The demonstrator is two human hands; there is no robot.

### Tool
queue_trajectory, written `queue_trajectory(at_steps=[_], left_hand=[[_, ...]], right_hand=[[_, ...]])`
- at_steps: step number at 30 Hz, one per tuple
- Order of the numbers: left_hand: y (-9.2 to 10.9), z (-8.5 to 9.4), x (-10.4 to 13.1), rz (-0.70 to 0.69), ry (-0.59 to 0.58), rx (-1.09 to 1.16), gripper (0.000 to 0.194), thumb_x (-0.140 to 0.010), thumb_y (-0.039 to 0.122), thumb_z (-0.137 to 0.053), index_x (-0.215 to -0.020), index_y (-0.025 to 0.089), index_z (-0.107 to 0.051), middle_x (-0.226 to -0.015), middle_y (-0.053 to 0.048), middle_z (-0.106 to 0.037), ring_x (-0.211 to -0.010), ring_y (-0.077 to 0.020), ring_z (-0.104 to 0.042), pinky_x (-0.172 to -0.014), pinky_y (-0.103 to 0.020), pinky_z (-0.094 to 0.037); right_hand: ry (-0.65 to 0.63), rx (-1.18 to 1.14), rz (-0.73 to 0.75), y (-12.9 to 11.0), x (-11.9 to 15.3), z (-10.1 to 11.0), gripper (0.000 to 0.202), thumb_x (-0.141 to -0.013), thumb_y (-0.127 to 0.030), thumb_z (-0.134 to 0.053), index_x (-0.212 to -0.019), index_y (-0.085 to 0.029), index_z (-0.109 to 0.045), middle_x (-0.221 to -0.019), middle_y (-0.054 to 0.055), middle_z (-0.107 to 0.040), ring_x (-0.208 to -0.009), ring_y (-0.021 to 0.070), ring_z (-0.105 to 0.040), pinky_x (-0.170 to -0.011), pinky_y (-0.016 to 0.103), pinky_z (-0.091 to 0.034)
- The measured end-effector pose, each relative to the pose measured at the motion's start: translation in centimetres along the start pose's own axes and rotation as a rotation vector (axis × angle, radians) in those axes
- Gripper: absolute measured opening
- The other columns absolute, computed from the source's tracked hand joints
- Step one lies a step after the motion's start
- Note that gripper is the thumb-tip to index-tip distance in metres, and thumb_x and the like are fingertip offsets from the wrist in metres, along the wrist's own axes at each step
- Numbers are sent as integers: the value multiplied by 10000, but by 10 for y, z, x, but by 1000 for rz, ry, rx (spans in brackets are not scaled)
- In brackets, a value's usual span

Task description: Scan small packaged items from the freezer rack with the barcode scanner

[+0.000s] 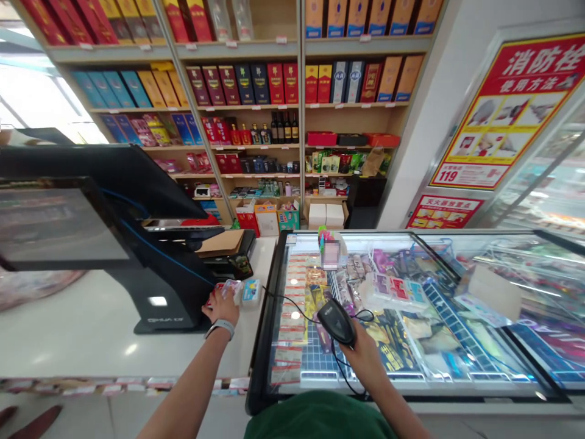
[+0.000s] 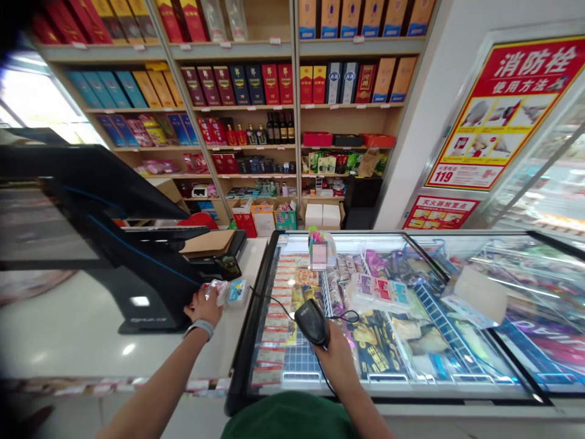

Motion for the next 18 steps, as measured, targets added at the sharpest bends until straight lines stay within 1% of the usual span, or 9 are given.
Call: queue_trajectory(at_steps=[3,5,8,11,14,18], left_hand=[[-1,-3,-3,-17,-6,20,521,-845,239,-522,-1357,241,-425,-1414,-152,-432,-1308,-302,-359,-1043,-589,-245],[-2,-4,-4,-18,-9,36,503,-849,224,-495,-1348,243,-432,-1392,-146,-456,-1265,-287,-408,-1047,-578,-244],[-4,-4,-5,-3,-14,72,510,-840,232,-487,-1347,248,-430,-1395,-140,-453,-1244,-287,-431,-1037,-565,-256],[-5,0,-4,5,3,123,496,-831,263,-493,-1325,245,-454,-1411,-132,-438,-1228,-291,-443,-1016,-538,-289],[-6,5,1,12,26,170,475,-831,300,-504,-1302,237,-482,-1395,-114,-459,-1199,-297,-466,-997,-501,-329],[-6,14,10,23,45,261,510,-818,361,-542,-1313,255,-480,-1373,-96,-492,-1163,-312,-500,-963,-475,-386]], right_hand=[[-4,-19,-10,4,-1,-1,345,-723,-226,-543,-1059,-161,-588,-997,89,-683,-936,250,-636,-809,339,-480],[-5,-32,-9,5,-2,-1,364,-722,-219,-545,-1080,-162,-580,-1022,92,-680,-957,251,-633,-826,342,-476],[3,-44,-10,4,-3,0,360,-718,-205,-547,-1075,-168,-584,-1032,94,-680,-966,250,-632,-832,340,-475],[13,-53,-6,3,-5,1,330,-715,-189,-543,-1041,-183,-597,-993,78,-690,-936,244,-640,-807,330,-480],[9,-64,6,2,-7,-1,310,-712,-175,-539,-1016,-188,-604,-975,71,-694,-929,241,-643,-790,319,-481],[3,-54,-5,5,-8,-4,337,-713,-150,-529,-1041,-185,-596,-964,71,-688,-918,236,-642,-791,322,-480]])
Point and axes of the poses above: each hand's wrist, its own x-axis away from the middle knuckle, its own z-axis out of the back of the hand, y = z × x, the point moved 10 cm from there along -x, towards the middle knuckle
